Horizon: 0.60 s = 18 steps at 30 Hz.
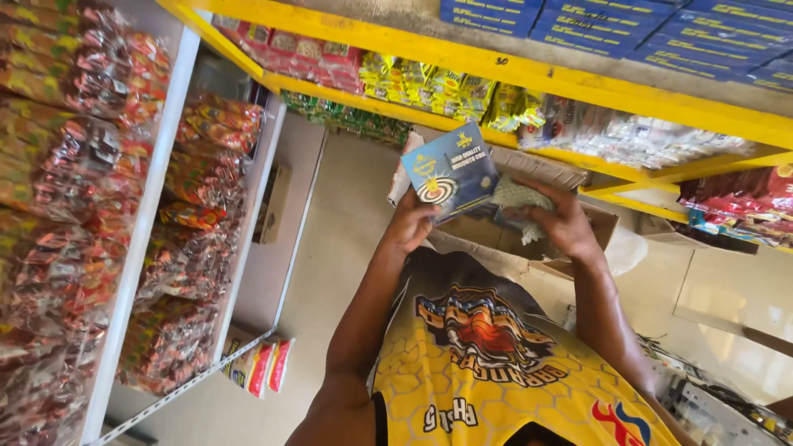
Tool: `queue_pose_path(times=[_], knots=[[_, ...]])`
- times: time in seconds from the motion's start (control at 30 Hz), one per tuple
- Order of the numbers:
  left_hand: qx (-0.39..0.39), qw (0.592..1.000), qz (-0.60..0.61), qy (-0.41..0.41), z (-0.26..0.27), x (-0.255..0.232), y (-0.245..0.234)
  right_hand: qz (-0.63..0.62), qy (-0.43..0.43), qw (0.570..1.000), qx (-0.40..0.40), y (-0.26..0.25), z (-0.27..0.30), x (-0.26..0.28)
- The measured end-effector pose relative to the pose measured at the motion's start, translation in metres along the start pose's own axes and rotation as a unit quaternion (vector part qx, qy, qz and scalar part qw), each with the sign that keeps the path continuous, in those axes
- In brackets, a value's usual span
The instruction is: Cleaning and wiping down boxes of mosquito coils in a grocery store aisle.
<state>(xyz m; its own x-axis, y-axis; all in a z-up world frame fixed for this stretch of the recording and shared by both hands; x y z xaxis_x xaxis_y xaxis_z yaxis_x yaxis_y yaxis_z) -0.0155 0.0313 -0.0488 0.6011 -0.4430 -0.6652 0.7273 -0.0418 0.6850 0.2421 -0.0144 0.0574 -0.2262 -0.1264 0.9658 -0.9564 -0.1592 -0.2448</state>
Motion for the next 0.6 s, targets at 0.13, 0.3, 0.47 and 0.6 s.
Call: queue_pose_path(times=[0.13, 0.3, 0.47, 0.6], knots=[[0.055, 0.996, -0.023, 0.068, -0.01, -0.019, 0.032, 0.154, -0.158, 0.958, -0.186, -0.005, -0.022, 0.014], [0.125, 0.988, -0.079, 0.045, -0.005, -0.003, 0.087, 0.297, -0.307, 0.891, -0.151, 0.058, -0.038, 0.064], [0.137, 0.982, -0.124, 0.043, 0.001, -0.012, 0.091, 0.295, -0.35, 0.883, -0.107, 0.046, -0.039, 0.037], [0.129, 0.984, -0.121, 0.03, 0.005, 0.007, 0.073, 0.318, -0.32, 0.878, -0.162, 0.02, -0.045, 0.034]])
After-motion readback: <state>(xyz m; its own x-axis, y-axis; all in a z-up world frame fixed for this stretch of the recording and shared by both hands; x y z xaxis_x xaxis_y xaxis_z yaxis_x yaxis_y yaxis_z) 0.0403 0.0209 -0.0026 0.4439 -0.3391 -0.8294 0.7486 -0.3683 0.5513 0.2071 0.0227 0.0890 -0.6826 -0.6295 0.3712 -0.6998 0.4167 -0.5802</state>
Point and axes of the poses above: each hand's wrist, its own z-axis away from the middle knuckle, its own y-axis out of the palm, x = y × z, the point moved 6 cm from there along -z, towards the middle knuckle, and after that the axes turned 6 degrees about -y, right-handed, at the moved point
